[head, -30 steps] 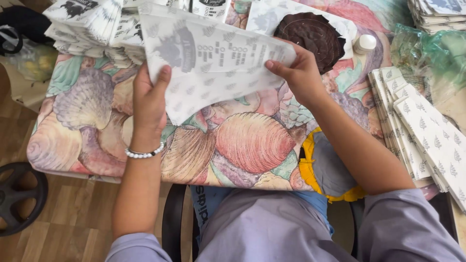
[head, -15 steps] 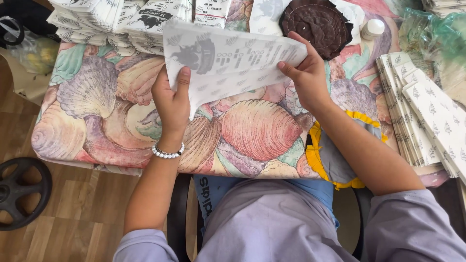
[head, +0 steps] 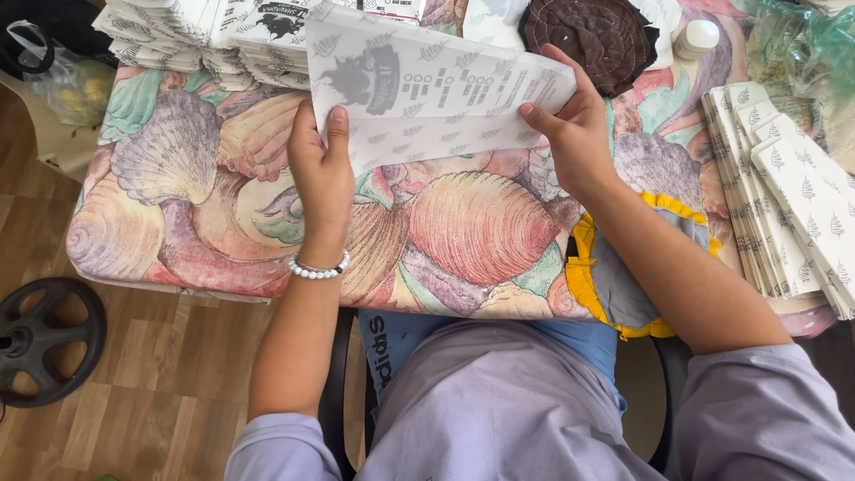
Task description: Folding printed paper sheets into triangular pockets or wrappers for food packaging.
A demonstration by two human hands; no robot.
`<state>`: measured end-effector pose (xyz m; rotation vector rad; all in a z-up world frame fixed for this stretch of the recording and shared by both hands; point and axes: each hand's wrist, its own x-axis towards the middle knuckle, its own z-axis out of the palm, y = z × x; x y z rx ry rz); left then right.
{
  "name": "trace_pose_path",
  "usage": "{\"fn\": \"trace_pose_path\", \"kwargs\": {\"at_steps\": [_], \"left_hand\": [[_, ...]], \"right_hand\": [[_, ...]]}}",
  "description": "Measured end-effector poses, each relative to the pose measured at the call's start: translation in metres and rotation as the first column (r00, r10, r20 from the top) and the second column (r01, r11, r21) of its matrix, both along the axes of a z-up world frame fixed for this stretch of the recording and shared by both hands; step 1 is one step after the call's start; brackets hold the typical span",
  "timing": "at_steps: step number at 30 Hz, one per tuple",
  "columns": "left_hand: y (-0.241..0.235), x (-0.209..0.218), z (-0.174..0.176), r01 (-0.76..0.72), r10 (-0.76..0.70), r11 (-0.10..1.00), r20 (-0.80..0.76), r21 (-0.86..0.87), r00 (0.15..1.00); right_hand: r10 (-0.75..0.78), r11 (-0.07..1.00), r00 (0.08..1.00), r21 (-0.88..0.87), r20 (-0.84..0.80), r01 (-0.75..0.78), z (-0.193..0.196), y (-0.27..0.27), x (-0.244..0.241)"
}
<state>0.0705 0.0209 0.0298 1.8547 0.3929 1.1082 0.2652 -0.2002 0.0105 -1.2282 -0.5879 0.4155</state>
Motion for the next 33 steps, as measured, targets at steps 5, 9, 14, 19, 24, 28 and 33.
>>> {"fn": "trace_pose_path", "kwargs": {"at_steps": [5,9,14,19,24,28,33], "left_hand": [[-0.009,0.006,-0.007,-0.094,0.094,0.996,0.063,-0.003,0.994],[-0.011,0.006,-0.005,-0.133,0.131,0.991,0.102,0.010,0.986],[-0.013,0.008,-0.011,-0.115,0.110,0.992,0.080,0.056,0.991],[-0.016,0.006,-0.010,-0.085,0.084,0.996,0.072,0.021,0.994],[-0.019,0.005,-0.010,-0.109,0.111,0.994,0.106,-0.025,0.988],[-0.019,0.007,-0.014,-0.070,0.071,0.997,0.090,-0.014,0.993],[-0.018,0.008,-0.014,-0.084,0.089,0.995,0.114,-0.050,0.989]], "right_hand": [[0.006,1.000,1.000,0.022,-0.030,-0.006,-0.004,0.001,0.002],[-0.030,1.000,0.995,0.004,-0.099,0.031,-0.007,0.002,0.004],[-0.021,0.999,0.995,0.024,-0.094,0.023,-0.013,0.004,0.004],[-0.013,0.999,0.990,0.031,-0.138,0.017,-0.018,0.005,0.004],[-0.028,0.999,0.996,0.024,-0.081,0.030,-0.015,0.006,0.002],[-0.008,1.000,0.993,0.029,-0.116,0.011,-0.028,0.007,0.009],[-0.047,0.999,0.985,-0.007,-0.165,0.047,-0.015,0.007,0.005]]}}
